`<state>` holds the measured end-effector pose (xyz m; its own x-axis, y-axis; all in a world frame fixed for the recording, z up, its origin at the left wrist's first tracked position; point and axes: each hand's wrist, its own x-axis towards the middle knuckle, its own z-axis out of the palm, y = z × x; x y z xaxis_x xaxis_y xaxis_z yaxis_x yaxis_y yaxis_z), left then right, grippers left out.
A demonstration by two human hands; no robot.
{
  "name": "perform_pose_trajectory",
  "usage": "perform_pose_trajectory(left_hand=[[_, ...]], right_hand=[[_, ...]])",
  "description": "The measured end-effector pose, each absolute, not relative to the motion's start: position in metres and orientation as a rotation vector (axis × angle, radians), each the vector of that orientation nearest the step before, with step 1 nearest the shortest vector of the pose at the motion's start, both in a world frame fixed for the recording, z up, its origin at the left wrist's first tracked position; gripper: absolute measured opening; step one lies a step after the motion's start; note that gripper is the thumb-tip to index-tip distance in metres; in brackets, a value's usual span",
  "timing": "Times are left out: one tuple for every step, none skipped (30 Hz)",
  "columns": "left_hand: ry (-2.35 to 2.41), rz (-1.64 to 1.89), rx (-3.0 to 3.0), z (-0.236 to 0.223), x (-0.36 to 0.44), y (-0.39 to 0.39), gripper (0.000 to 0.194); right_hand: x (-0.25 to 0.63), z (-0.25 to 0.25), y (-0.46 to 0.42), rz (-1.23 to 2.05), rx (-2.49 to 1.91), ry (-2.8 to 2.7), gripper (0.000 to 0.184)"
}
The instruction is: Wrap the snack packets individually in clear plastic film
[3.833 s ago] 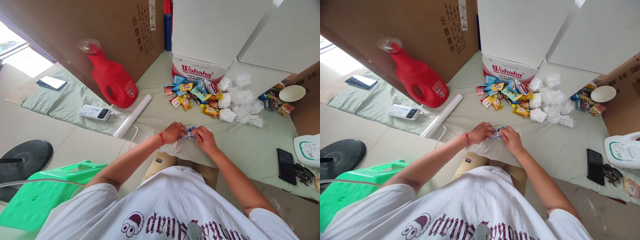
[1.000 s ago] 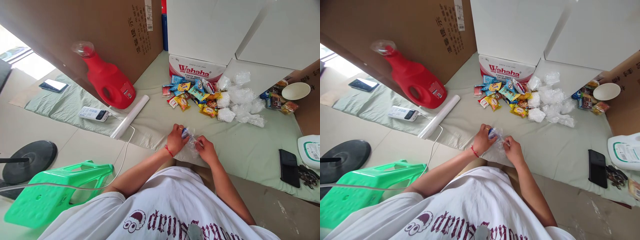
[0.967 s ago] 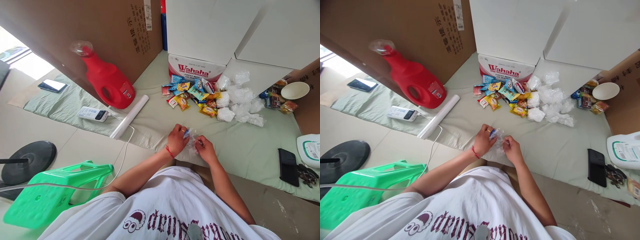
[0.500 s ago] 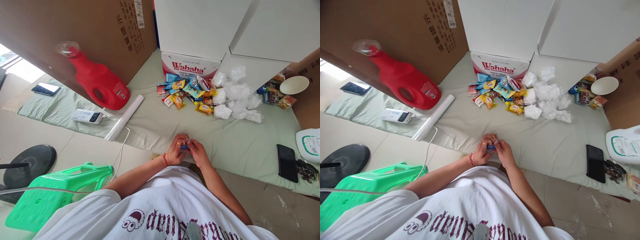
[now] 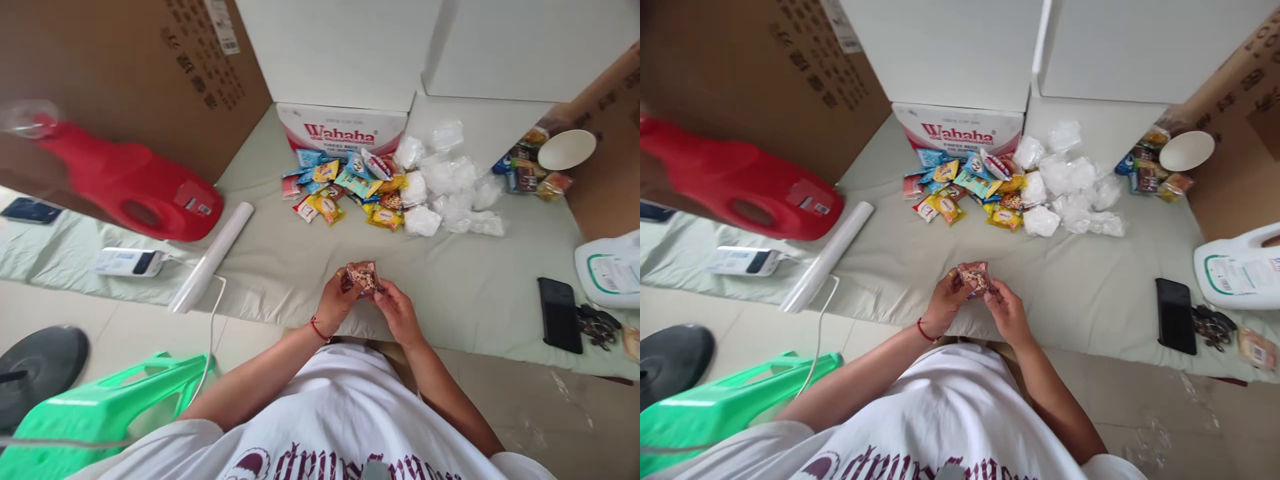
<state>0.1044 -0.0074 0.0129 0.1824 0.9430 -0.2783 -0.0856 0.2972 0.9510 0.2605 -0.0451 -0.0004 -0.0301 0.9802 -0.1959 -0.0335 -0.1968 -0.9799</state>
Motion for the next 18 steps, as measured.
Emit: perform_pose_trajectory(left_hand=[[1.091,0.89,1.027,0.013,0.112,-0.004,0.058],[1.05,0.844,1.079,0.012,0.12,-0.002,0.056],[1.016,0.799,1.147,0.012,0.128,0.0,0.053],[1.001,0.765,1.22,0.012,0.134,0.001,0.05],[1.01,0.753,1.293,0.011,0.139,0.003,0.046],[1.044,0.76,1.358,0.011,0.141,0.004,0.041],[1.09,0.778,1.414,0.01,0.141,0.005,0.035],[1.143,0.803,1.461,0.008,0.138,0.008,0.029],[1.2,0.837,1.5,0.006,0.132,0.01,0.023],[1.264,0.872,1.542,0.003,0.123,0.013,0.019],[1.343,0.905,1.586,0.0,0.112,0.016,0.016],[1.424,0.937,1.635,-0.004,0.098,0.019,0.015],[1.504,0.963,1.689,-0.008,0.082,0.02,0.015],[1.59,0.981,1.732,-0.012,0.065,0.021,0.016],[1.673,0.968,1.789,-0.015,0.048,0.02,0.017],[1.77,0.961,1.837,-0.019,0.032,0.018,0.019],[1.865,0.932,1.892,-0.022,0.017,0.014,0.021],[1.939,0.887,1.948,-0.025,0.004,0.009,0.023]], right_hand=[[0.268,0.001,-0.047,1.404,-1.31,-1.074,0.036],[0.278,0.002,-0.048,1.392,-1.333,-1.045,0.033],[0.291,0.004,-0.049,1.344,-1.382,-1.014,0.029],[0.308,0.007,-0.048,1.267,-1.444,-0.987,0.027],[0.328,0.01,-0.045,1.163,-1.503,-0.955,0.027],[0.353,0.014,-0.04,1.02,-1.553,-0.907,0.029],[0.382,0.018,-0.031,0.859,-1.593,-0.843,0.032],[0.415,0.022,-0.02,0.665,-1.603,-0.751,0.034],[0.449,0.026,-0.005,0.473,-1.602,-0.635,0.037],[0.484,0.028,0.012,0.354,-1.613,-0.535,0.038],[0.517,0.029,0.031,0.29,-1.63,-0.478,0.034],[0.548,0.029,0.05,0.231,-1.657,-0.419,0.029],[0.575,0.027,0.068,0.177,-1.695,-0.368,0.027],[0.597,0.025,0.086,0.159,-1.72,-0.356,0.027],[0.614,0.021,0.101,0.141,-1.743,-0.361,0.03],[0.627,0.017,0.115,0.13,-1.759,-0.392,0.031],[0.637,0.014,0.126,0.12,-1.765,-0.448,0.03],[0.643,0.011,0.136,0.103,-1.761,-0.532,0.028]])
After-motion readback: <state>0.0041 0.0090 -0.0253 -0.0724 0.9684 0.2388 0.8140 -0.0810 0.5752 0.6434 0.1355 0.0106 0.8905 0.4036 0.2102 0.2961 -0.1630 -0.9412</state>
